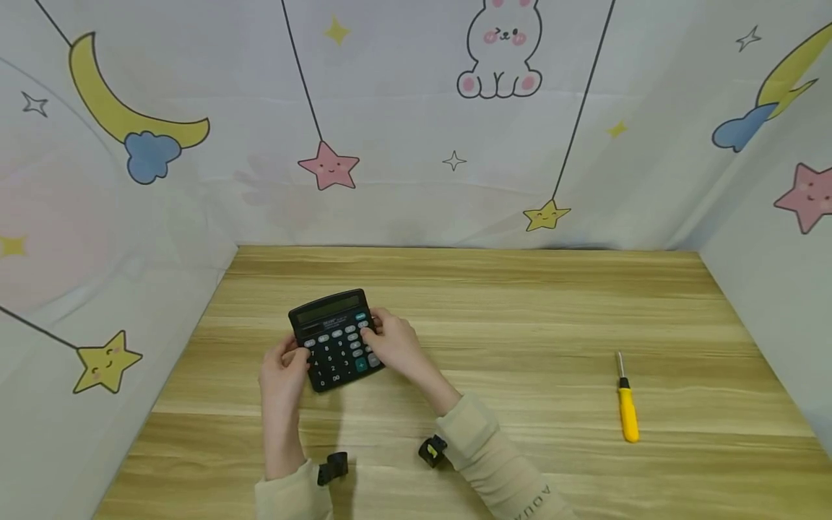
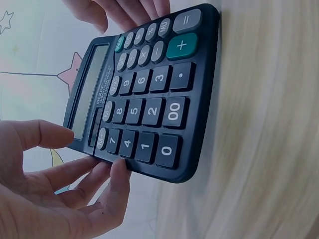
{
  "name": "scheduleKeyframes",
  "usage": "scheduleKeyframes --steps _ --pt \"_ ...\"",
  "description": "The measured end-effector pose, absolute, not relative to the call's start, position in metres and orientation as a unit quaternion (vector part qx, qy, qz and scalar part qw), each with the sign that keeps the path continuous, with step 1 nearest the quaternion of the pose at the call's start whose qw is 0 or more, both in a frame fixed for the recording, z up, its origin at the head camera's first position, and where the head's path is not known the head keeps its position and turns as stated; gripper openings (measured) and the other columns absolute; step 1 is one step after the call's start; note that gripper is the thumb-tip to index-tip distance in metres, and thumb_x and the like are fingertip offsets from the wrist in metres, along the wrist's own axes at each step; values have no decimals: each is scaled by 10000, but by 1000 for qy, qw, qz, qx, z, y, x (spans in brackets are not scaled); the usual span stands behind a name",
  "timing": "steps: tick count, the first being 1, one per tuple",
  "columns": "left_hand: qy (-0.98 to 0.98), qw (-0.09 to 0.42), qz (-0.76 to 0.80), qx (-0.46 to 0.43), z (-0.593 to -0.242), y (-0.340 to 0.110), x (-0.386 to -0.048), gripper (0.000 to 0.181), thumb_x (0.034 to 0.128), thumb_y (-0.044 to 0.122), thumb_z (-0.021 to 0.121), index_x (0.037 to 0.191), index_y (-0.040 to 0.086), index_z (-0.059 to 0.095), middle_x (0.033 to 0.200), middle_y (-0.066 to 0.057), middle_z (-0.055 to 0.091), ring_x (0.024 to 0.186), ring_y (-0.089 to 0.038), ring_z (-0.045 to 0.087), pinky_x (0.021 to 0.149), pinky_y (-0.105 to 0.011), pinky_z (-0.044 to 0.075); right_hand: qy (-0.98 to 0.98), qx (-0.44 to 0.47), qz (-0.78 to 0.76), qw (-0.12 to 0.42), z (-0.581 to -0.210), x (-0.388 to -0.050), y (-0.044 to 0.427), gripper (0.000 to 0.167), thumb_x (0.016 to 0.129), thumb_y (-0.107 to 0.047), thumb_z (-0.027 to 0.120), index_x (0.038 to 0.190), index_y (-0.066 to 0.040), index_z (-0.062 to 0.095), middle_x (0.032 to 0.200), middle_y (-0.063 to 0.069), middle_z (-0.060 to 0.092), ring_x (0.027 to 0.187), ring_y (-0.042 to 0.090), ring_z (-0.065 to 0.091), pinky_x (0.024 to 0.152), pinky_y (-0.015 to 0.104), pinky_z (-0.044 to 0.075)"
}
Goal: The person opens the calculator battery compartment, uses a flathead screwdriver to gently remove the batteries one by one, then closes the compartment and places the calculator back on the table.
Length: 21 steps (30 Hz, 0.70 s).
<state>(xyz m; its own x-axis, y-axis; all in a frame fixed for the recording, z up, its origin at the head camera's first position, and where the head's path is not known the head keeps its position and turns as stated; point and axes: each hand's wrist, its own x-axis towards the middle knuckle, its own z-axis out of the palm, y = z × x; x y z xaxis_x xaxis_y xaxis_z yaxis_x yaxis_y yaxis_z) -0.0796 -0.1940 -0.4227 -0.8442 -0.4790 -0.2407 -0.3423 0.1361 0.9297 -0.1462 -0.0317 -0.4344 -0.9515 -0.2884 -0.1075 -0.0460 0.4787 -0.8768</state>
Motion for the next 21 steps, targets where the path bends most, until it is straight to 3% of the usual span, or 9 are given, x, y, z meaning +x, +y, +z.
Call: scheduleKeyframes --steps 9,16,21 --pt "-753 80 -592 276 -422 -192 -80 538 900 81 446 1431 -2 423 1385 -201 438 1208 -293 501 664 -56 393 862 -111 -484 107 -428 -144 -33 469 957 -220 546 1372 -12 480 1227 166 642 1088 266 643 895 370 533" --pt "-738 102 -604 283 -422 -190 -80 526 894 70 452 1416 9 452 1368 -200 478 1181 -282 518 656 -71 408 863 -130 -479 92 -427 -142 -32 493 987 -310 500 1381 -16 461 1192 149 662 1004 234 666 780 333 545" --pt "-737 103 -605 284 -420 -191 -79 525 901 73 453 1423 19 447 1363 -206 497 1191 -292 514 658 -75 401 861 -133 -480 98 -426 -141 -32 577 1008 -448 408 1395 -22 447 1265 175 626 1110 275 635 886 403 532"
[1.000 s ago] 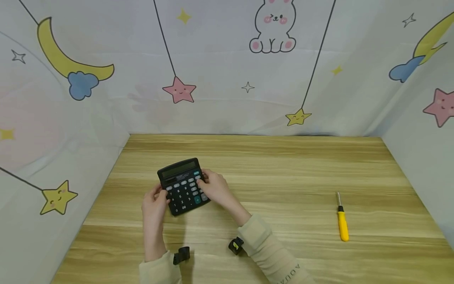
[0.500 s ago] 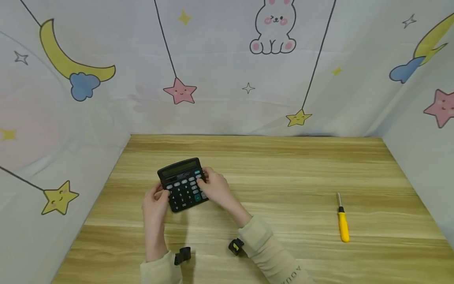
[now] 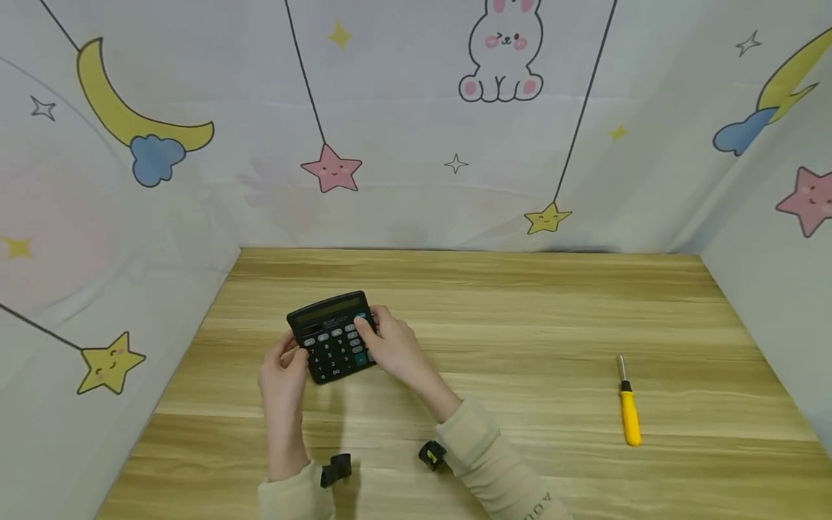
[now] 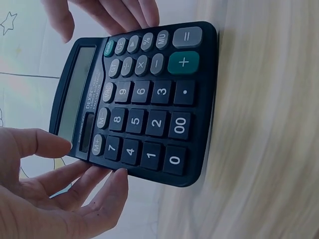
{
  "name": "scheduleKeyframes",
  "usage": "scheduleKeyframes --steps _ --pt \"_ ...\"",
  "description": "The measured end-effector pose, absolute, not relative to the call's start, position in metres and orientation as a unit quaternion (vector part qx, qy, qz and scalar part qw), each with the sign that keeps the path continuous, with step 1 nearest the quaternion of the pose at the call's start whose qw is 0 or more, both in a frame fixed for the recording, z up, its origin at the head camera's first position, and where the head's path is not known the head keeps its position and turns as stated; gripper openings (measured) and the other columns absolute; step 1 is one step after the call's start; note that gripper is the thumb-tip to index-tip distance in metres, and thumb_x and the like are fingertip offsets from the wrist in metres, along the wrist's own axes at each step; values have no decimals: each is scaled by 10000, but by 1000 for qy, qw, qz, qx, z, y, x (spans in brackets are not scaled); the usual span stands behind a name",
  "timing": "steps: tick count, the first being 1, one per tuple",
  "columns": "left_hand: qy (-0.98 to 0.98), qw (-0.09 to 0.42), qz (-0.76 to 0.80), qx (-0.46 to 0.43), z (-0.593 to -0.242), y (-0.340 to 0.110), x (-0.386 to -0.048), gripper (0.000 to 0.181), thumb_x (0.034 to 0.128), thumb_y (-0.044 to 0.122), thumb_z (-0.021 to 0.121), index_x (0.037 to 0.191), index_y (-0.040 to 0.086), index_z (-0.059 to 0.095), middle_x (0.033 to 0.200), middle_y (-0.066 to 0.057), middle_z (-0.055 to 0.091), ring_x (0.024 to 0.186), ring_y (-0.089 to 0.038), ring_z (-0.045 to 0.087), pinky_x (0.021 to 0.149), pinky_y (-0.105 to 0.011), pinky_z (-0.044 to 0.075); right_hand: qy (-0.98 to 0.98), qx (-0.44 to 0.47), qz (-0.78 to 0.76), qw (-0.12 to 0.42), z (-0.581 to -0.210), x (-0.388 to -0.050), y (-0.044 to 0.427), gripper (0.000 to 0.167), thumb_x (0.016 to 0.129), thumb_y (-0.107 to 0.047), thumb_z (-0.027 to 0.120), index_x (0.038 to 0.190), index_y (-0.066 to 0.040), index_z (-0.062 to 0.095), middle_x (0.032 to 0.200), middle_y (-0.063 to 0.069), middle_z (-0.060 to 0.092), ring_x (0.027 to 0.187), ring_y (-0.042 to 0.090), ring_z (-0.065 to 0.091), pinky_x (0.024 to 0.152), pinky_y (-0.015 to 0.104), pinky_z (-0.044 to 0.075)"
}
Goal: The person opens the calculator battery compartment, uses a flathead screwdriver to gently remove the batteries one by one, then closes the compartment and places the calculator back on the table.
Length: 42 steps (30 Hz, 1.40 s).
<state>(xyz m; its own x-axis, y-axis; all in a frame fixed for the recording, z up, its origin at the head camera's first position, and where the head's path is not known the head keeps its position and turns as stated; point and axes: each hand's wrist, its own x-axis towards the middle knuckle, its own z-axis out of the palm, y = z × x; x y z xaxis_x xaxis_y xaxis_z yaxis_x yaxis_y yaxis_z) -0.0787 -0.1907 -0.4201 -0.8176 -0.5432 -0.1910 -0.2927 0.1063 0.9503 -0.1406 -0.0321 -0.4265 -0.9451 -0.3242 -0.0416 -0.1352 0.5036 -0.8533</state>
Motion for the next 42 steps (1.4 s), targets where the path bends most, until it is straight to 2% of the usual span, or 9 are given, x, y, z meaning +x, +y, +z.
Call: scheduleKeyframes --steps 12,15,19,24,27,31,35,39,42 --pt "-729 97 -614 287 -416 -192 -77 537 918 96 469 1451 54 414 1412 -187 479 1243 -288 494 944 -395 406 851 -144 -492 119 -425 -140 -32 714 975 -567 394 1440 -25 378 1413 206 502 1240 321 559 1002 419 478" --pt "-732 99 -610 286 -416 -192 -78 535 915 97 474 1446 61 425 1406 -174 487 1242 -286 496 934 -380 408 848 -143 -496 119 -424 -140 -31 720 968 -573 408 1443 -33 372 1420 212 491 1239 325 560 999 418 480" --pt "-734 103 -607 286 -415 -193 -77 524 926 111 484 1445 67 429 1406 -168 488 1234 -274 495 843 -248 418 841 -139 -509 118 -425 -139 -31 719 965 -573 416 1438 -34 375 1419 221 487 1249 323 552 1010 406 473" --pt "-725 112 -621 277 -417 -192 -77 552 970 326 526 1443 58 429 1409 -175 468 1205 -276 511 735 -53 441 834 -136 -524 106 -427 -140 -31 706 973 -570 396 1414 -19 397 1405 243 492 1261 324 541 1022 397 464" --pt "-710 125 -641 266 -416 -191 -78 656 947 470 521 1426 28 443 1426 -199 449 1220 -329 521 898 -169 501 829 -135 -533 96 -428 -141 -31 688 978 -567 383 1393 -20 417 1394 250 500 1260 322 543 1020 393 464" --pt "-697 143 -653 260 -415 -190 -79 686 942 528 481 1367 -10 506 1362 -227 513 1216 -314 543 1010 -335 446 826 -133 -541 90 -429 -142 -31 659 983 -560 375 1369 -30 436 1387 245 508 1260 311 544 1022 386 462" --pt "-694 153 -651 266 -414 -189 -80 674 938 541 474 1313 -13 559 1282 -221 576 1182 -278 574 975 -294 469 825 -131 -543 83 -428 -141 -32 633 987 -553 370 1337 -32 454 1375 236 522 1254 295 550 1021 376 462" --pt "-690 163 -654 264 -413 -188 -80 656 942 515 493 1265 -49 573 1302 -233 544 1229 -339 544 995 -331 452 826 -132 -542 77 -427 -141 -32 600 993 -544 361 1293 -36 470 1356 210 550 1248 278 558 1018 373 466" --pt "-690 168 -652 265 -414 -188 -80 629 941 504 504 1210 -58 592 1259 -192 552 1203 -320 554 961 -264 474 826 -133 -542 74 -426 -140 -32 592 994 -545 353 1275 -39 473 1348 196 563 1247 274 559 1022 384 464"
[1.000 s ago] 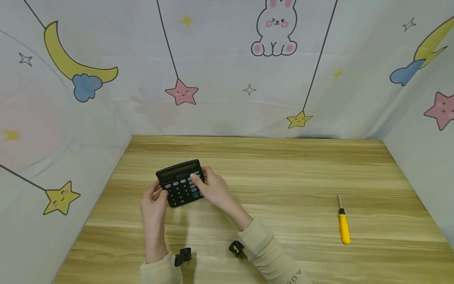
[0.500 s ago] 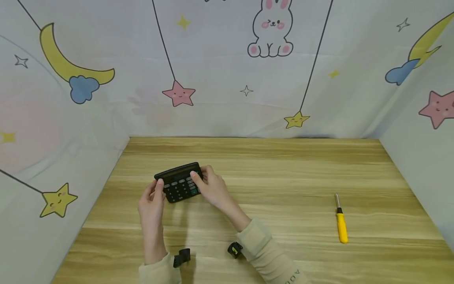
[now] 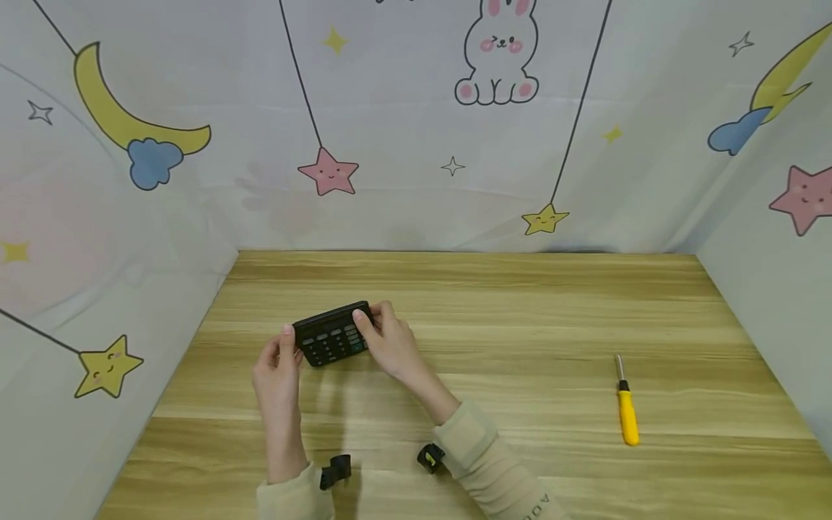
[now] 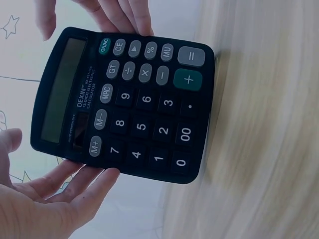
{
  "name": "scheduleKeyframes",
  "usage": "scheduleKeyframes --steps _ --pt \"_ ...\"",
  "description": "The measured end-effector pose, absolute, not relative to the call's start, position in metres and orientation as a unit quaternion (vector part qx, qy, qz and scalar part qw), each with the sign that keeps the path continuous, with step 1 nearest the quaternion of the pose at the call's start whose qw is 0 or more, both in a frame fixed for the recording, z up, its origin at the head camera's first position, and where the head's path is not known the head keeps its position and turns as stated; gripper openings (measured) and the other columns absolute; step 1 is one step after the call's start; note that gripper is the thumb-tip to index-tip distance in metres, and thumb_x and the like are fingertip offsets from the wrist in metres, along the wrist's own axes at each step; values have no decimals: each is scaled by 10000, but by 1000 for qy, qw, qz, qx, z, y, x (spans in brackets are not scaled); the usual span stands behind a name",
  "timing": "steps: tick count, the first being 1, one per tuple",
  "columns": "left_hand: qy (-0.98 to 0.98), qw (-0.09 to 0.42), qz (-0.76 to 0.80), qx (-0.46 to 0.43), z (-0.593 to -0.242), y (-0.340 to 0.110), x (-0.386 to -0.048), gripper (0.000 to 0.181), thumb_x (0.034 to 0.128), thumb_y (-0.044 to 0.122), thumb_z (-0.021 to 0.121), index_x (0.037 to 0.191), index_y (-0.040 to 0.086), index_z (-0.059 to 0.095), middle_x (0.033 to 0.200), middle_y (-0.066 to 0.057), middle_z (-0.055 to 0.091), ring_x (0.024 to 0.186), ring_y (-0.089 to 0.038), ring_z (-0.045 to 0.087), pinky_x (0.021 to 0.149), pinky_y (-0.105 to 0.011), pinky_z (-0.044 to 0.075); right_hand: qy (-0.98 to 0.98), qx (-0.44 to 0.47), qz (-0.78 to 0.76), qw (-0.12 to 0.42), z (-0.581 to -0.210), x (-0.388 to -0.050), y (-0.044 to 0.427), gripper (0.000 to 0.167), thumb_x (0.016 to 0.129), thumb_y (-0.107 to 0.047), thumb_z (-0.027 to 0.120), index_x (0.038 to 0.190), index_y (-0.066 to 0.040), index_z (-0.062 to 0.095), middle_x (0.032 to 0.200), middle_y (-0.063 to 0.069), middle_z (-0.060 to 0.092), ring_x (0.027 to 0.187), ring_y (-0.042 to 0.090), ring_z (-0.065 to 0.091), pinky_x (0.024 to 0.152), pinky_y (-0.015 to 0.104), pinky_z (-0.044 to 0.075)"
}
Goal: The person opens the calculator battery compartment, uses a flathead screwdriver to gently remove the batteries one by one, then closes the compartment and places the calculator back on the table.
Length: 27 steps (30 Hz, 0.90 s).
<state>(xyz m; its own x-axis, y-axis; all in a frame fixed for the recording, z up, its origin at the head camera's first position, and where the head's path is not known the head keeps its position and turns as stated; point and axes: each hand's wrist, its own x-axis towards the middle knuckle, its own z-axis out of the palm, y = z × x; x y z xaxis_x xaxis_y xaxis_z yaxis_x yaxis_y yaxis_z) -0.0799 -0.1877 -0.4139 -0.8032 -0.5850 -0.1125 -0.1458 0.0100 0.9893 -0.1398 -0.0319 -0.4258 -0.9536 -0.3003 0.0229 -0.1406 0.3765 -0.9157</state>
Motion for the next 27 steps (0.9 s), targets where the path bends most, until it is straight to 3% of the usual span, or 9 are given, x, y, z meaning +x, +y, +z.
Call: scheduleKeyframes --steps 4,7,9,12,18,27 --pt "-689 177 -650 266 -416 -188 -81 597 937 490 521 1131 -68 604 1166 -138 559 1150 -269 560 890 -171 494 831 -135 -536 67 -425 -139 -32 585 989 -568 341 1248 -63 481 1312 171 603 1202 266 597 995 394 485" --pt "-684 183 -654 265 -416 -188 -81 579 936 481 528 1081 -76 595 1152 -124 552 1175 -276 546 896 -177 492 835 -138 -529 61 -425 -139 -32 561 988 -575 334 1210 -82 486 1129 109 688 960 221 659 816 350 525" --pt "-681 185 -657 265 -416 -187 -81 567 933 477 535 1054 -74 592 1157 -115 555 1200 -278 534 901 -184 491 836 -142 -527 58 -426 -139 -32 540 991 -566 333 1189 -87 484 938 58 667 757 176 590 661 295 467" --pt "-678 191 -659 265 -417 -187 -81 544 928 464 553 1021 -70 596 1117 -93 573 1174 -253 555 867 -158 500 834 -144 -530 58 -426 -139 -31 521 998 -547 336 1178 -78 477 791 29 577 610 132 461 547 244 360" --pt "-674 201 -659 267 -416 -186 -80 510 907 450 594 985 -54 604 1028 -52 570 981 -75 608 808 -130 510 829 -139 -538 61 -424 -138 -31 506 1001 -532 344 1165 -73 479 850 72 633 609 114 463 539 234 370" --pt "-677 199 -656 268 -416 -187 -79 377 894 453 610 917 77 636 972 -27 593 894 -35 611 794 -131 514 823 -140 -546 68 -424 -136 -30 438 1011 -484 368 1145 -81 477 700 -21 476 558 109 403 506 225 320"
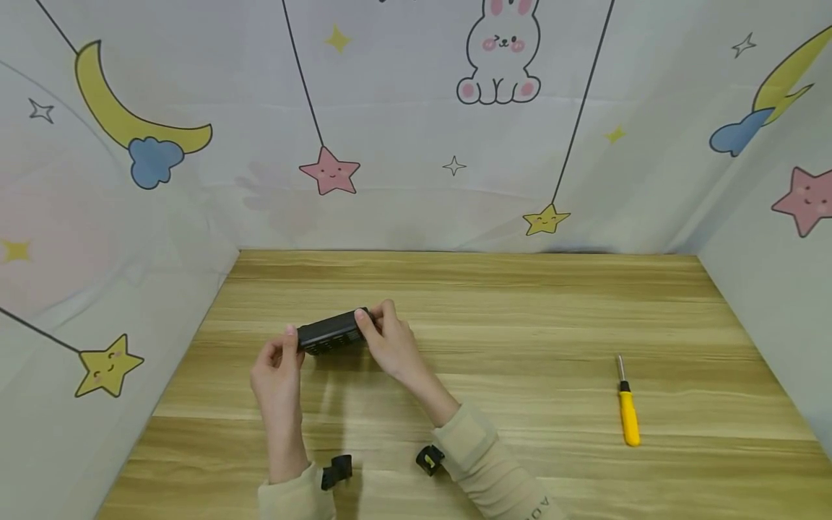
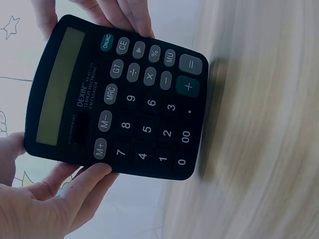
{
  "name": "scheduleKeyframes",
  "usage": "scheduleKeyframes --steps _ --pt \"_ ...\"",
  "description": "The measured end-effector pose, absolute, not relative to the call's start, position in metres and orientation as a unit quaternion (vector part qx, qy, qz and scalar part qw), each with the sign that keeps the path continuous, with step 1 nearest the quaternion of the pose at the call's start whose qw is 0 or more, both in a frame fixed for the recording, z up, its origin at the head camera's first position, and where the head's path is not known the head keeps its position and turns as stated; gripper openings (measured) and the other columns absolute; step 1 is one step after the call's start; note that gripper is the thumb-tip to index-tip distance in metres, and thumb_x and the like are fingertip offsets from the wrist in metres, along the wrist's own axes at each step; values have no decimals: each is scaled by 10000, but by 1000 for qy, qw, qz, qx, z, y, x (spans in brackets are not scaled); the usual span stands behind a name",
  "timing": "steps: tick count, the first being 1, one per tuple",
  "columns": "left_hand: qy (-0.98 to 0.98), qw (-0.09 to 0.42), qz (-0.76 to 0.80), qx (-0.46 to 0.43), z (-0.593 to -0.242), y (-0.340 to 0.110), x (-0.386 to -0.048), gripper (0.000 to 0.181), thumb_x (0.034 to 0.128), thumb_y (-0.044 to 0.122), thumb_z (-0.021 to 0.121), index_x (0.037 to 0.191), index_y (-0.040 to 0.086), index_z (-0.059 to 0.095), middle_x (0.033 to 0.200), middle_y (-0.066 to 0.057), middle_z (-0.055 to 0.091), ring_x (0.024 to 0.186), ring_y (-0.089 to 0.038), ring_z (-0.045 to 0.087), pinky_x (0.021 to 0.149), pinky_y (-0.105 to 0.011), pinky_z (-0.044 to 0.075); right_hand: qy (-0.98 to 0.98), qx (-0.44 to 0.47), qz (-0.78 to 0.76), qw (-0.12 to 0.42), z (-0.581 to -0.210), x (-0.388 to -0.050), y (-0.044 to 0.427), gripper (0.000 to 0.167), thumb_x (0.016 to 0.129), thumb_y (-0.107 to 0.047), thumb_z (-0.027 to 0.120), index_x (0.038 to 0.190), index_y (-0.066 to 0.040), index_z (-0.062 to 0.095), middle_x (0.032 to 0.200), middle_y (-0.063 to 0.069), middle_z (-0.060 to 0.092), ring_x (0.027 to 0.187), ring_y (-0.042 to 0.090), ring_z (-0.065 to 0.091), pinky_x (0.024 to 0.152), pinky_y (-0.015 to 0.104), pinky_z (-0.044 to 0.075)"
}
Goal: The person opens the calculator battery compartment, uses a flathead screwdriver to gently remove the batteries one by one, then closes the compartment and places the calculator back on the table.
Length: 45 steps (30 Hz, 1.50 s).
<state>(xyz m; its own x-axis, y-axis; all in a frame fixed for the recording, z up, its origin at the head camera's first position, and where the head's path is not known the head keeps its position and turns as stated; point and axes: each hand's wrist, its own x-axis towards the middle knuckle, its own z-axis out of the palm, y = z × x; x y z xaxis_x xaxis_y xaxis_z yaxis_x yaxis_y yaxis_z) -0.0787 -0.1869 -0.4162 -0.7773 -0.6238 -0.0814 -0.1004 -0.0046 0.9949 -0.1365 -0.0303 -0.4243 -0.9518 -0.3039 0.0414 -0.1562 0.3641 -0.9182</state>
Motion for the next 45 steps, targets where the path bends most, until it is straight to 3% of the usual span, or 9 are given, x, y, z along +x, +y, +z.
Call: scheduleKeyframes --steps 8,14,18,23,27,32,37,40,45 --pt "-688 180 -647 275 -416 -191 -77 382 890 421 637 952 45 636 968 2 608 868 -8 624 797 -134 518 822 -143 -547 69 -427 -137 -31 446 1014 -468 370 1192 -71 468 752 0 525 584 118 431 509 224 338" --pt "-694 167 -641 282 -414 -192 -76 321 892 315 674 976 7 641 860 114 616 797 18 621 765 -123 524 820 -151 -548 63 -428 -137 -32 414 1012 -382 399 1227 -33 455 739 -5 494 569 106 396 498 208 311" --pt "-714 165 -619 282 -414 -192 -76 333 883 295 686 1020 -7 653 843 154 600 781 40 609 706 -105 506 819 -150 -551 57 -428 -137 -32 409 995 -342 435 1242 -16 448 821 72 620 607 110 450 520 210 347" --pt "-727 156 -608 278 -413 -192 -75 332 877 282 695 1051 2 656 920 98 597 797 49 598 699 -91 484 822 -150 -546 64 -429 -138 -33 493 992 -346 447 1347 -4 440 1125 150 685 670 116 541 582 210 428" --pt "-728 144 -612 274 -413 -192 -76 336 882 244 690 1093 -12 638 1037 -9 595 796 74 590 703 -70 472 829 -148 -534 77 -430 -138 -34 568 986 -357 458 1434 -13 402 1170 183 655 618 118 563 594 227 462" --pt "-725 130 -617 276 -414 -191 -76 351 881 210 690 1117 -38 610 1175 -123 572 765 119 574 695 -55 466 837 -147 -520 80 -430 -138 -36 596 982 -345 457 1469 -16 357 1348 218 553 916 221 625 832 325 507" --pt "-717 122 -625 282 -415 -190 -76 359 879 200 693 1115 -52 596 1248 -168 543 777 122 560 698 -46 457 834 -146 -524 91 -429 -136 -38 600 998 -317 436 1495 -12 295 1479 215 412 1298 291 486 1056 415 424" --pt "-717 118 -624 287 -415 -190 -76 363 883 212 689 1119 -48 595 1253 -164 548 819 92 552 707 -42 453 831 -144 -527 105 -428 -136 -39 604 1013 -316 416 1511 -17 250 1526 198 341 1411 308 342 1136 435 330" --pt "-719 116 -618 295 -417 -191 -77 319 887 198 682 1103 -26 609 1186 -129 610 824 97 558 707 -51 459 832 -147 -521 124 -428 -136 -40 621 1024 -310 402 1524 -9 188 1563 193 261 1452 317 256 1170 448 261"
